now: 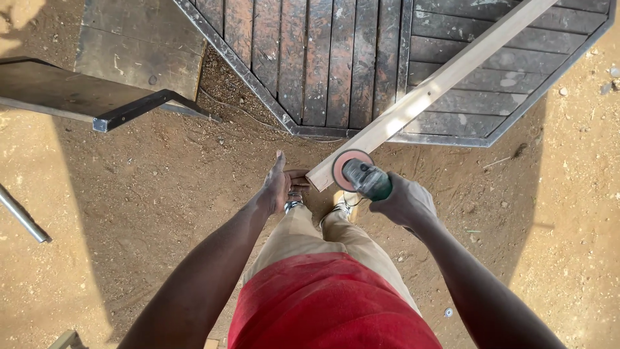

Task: Sanding a long wooden plank using an angle grinder with a sanding disc

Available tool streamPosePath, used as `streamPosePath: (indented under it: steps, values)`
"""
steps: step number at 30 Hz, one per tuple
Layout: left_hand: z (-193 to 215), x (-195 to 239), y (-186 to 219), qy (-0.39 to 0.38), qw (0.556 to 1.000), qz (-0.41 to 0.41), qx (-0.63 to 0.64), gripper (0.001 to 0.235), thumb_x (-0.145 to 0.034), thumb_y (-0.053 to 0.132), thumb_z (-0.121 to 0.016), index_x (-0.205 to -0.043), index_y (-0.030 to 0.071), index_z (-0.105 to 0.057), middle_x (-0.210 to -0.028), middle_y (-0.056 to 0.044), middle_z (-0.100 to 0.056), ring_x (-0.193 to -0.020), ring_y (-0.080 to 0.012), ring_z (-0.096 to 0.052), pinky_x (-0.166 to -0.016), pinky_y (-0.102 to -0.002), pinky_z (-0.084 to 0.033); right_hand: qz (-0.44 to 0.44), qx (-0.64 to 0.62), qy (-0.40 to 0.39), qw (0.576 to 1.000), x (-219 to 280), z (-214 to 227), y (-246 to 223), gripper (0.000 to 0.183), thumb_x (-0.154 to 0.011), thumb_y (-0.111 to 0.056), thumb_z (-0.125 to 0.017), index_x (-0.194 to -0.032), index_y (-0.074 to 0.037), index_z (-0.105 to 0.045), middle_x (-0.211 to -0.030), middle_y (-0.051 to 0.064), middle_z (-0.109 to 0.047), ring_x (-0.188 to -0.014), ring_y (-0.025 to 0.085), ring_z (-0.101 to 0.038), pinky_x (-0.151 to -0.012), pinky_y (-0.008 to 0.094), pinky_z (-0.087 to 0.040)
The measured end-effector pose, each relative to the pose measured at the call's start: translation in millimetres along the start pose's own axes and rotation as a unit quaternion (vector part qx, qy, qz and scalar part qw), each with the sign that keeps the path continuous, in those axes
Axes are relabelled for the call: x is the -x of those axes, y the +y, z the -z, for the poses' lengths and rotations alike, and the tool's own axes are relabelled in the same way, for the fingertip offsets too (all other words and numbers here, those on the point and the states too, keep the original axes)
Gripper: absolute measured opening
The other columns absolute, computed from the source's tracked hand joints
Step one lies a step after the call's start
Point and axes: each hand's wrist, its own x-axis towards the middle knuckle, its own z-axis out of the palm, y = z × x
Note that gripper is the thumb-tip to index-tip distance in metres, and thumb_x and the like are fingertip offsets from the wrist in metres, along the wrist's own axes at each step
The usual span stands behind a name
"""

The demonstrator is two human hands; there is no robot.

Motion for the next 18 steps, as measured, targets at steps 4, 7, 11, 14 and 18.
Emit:
streamPosePath:
  steps: [4,7,11,14,18]
  values:
    - [-6,4,1,0.019,1.000,-0.009,-0.003,0.113,-0.084,0.095,-0.011,-0.132,0.009,-0.066,-0.115,-0.015,-0.075,-0.108,-0.0357,-0.069,-0.098,-0.051,-0.038,-0.061,-0.066,0.025,0.996,-16,-15,36,0.075,-0.066,-0.061,-0.084,-0.123,-0.017,-0.065,-0.113,0.019,-0.073,-0.114,0.039,-0.069,-0.094,0.052,-0.053]
    - [-4,-3,-2,0.031,0.999,-0.017,-0.003,0.112,-0.085,0.094,-0.012,-0.129,0.008,-0.067,-0.111,-0.015,-0.076,-0.103,-0.0348,-0.071,-0.090,-0.047,-0.041,-0.072,-0.107,0.001,0.992,11,-22,15,0.069,-0.069,-0.055,-0.086,-0.122,-0.015,-0.066,-0.113,0.019,-0.073,-0.114,0.038,-0.070,-0.097,0.050,-0.053]
    - [-3,-5,-11,0.043,0.999,-0.013,0.010,0.113,-0.084,0.095,-0.011,-0.132,0.008,-0.066,-0.110,-0.014,-0.076,-0.100,-0.0325,-0.072,-0.084,-0.044,-0.045,-0.032,-0.080,-0.094,0.992,35,-56,-11,0.085,-0.063,-0.066,-0.084,-0.131,-0.020,-0.062,-0.121,0.018,-0.072,-0.122,0.039,-0.066,-0.102,0.054,-0.052]
    - [-3,-4,-11,0.042,0.999,-0.011,0.006,0.114,-0.083,0.096,-0.010,-0.131,0.010,-0.067,-0.114,-0.014,-0.077,-0.103,-0.0331,-0.072,-0.084,-0.044,-0.043,-0.040,-0.089,-0.092,0.991,26,-60,-7,0.081,-0.062,-0.067,-0.082,-0.128,-0.023,-0.062,-0.120,0.017,-0.072,-0.122,0.038,-0.066,-0.103,0.052,-0.053]
    - [-4,0,-8,0.039,0.999,-0.011,-0.011,0.115,-0.083,0.096,-0.011,-0.132,0.008,-0.066,-0.116,-0.015,-0.076,-0.104,-0.0332,-0.072,-0.083,-0.043,-0.045,-0.083,-0.150,-0.028,0.985,-8,-27,18,0.075,-0.063,-0.062,-0.086,-0.121,-0.020,-0.066,-0.113,0.016,-0.074,-0.116,0.037,-0.069,-0.100,0.050,-0.053]
